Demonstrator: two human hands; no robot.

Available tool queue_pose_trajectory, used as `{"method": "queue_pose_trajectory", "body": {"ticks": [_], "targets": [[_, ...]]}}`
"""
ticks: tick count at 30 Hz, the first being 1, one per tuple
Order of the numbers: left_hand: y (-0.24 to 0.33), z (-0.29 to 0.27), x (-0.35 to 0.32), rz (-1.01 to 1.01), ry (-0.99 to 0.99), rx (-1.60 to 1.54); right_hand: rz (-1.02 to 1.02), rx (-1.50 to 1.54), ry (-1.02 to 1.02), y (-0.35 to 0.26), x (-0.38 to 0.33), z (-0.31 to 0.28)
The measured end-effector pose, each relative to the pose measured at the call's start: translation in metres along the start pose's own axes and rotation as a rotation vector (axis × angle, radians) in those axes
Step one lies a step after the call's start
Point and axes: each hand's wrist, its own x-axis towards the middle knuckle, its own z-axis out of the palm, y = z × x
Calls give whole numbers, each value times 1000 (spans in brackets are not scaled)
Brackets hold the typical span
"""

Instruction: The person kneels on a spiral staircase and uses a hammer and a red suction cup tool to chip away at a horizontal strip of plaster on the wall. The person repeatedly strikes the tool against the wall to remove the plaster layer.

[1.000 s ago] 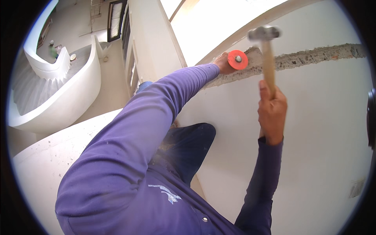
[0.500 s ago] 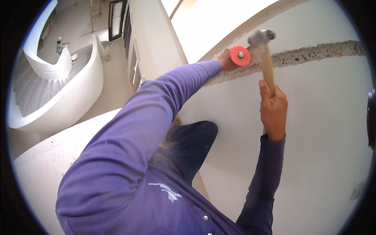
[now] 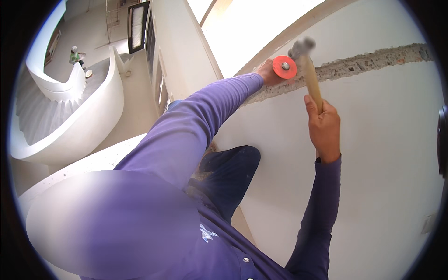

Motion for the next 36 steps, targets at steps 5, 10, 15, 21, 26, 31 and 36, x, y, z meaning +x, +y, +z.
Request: {"method": "queue_pose_trajectory", "body": {"ticks": [5,10,15,21,26,31,36], "targets": [[-3,-24,29,-71,-111,56,-178,673,580,-114,-1,-67],[15,-26,24,-76,-118,3,-420,496,412,-22,13,-11],[30,-37,35,-49,-93,-17,83,-60,-184,4,19,9],[-1,-6,25,9,-59,38,-146,615,289,-27,6,-6],[0,3,29,58,-119,25,-26,121,183,61,27,38],[-18,-6,13,149,-20,80,227,251,42,66,-17,25],[-40,-11,-29,80,29,-187,202,488,194,99,-113,78]]}}
